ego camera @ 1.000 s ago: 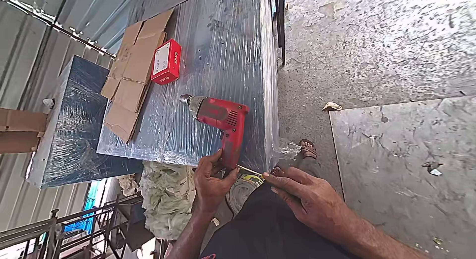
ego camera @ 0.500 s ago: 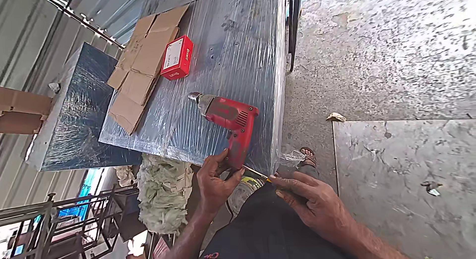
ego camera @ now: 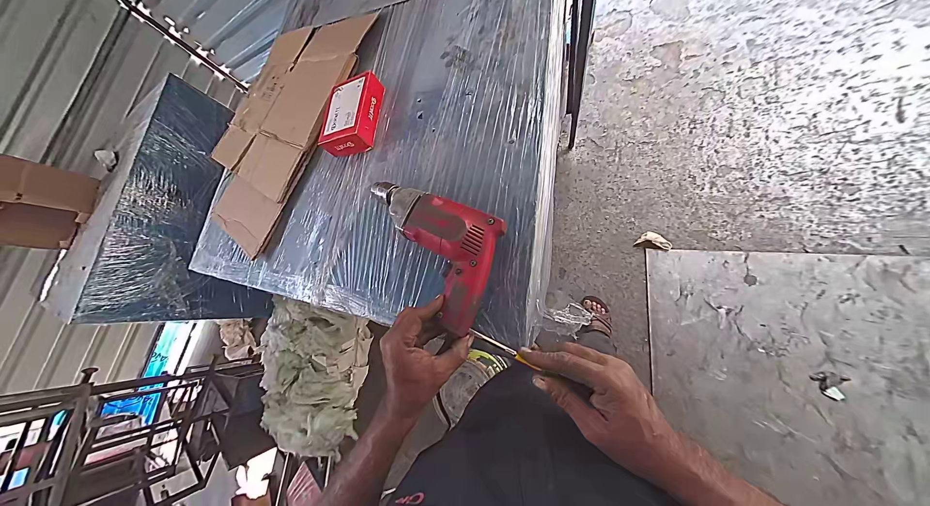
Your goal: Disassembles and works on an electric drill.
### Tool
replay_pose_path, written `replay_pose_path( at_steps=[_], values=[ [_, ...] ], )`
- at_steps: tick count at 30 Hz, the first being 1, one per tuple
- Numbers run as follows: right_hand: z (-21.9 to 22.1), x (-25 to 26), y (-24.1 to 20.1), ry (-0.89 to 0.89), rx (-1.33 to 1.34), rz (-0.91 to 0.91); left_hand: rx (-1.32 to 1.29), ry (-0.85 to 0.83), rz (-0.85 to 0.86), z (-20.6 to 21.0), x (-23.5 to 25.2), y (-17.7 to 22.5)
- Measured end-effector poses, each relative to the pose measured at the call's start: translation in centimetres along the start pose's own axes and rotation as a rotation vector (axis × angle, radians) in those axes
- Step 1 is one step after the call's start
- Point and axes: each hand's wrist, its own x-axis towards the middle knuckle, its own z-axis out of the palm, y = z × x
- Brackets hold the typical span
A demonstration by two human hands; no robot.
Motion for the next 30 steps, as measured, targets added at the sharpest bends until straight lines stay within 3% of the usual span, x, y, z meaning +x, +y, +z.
replay_pose_path(
  at_steps=[3,5,10,12,14,18,22,24,28,30],
  values=[
    [0.3,-0.3,0.5,0.097,-0.321,-0.207,0.009,0.013,0.006,0.3,0.0,0.1],
    [0.2,-0.2,0.2,0.071,-0.245,-0.159,0.008,0.016,0.015,0.2,-0.1,0.1],
    [-1.3,1.4,-0.9,-0.196,0.844,0.501,0.020,0.007,0.050,0.0,0.3,0.4],
    [-1.3,1.5,-0.7,-0.244,1.092,0.629,0.021,0.007,0.052,0.1,0.5,0.6],
    [-1.0,1.1,-0.6,-0.181,0.875,0.497,0.008,0.007,0.043,0.1,0.5,0.6],
    [-0.3,0.3,0.2,0.042,-0.103,-0.075,0.037,0.028,0.051,0.4,0.2,0.4],
    [-0.2,0.3,0.5,0.099,-0.349,-0.242,0.061,0.056,0.078,0.6,0.2,0.2],
    [-0.4,0.4,-0.4,0.035,-0.191,-0.109,0.045,0.053,0.075,0.6,0.1,0.1],
    [-1.2,1.3,-2.4,-0.138,0.601,0.451,0.025,0.054,0.053,0.5,0.1,0.2],
    [-1.2,1.3,-2.5,-0.146,0.680,0.510,0.032,0.055,0.054,0.4,0.0,0.1]
  ],
)
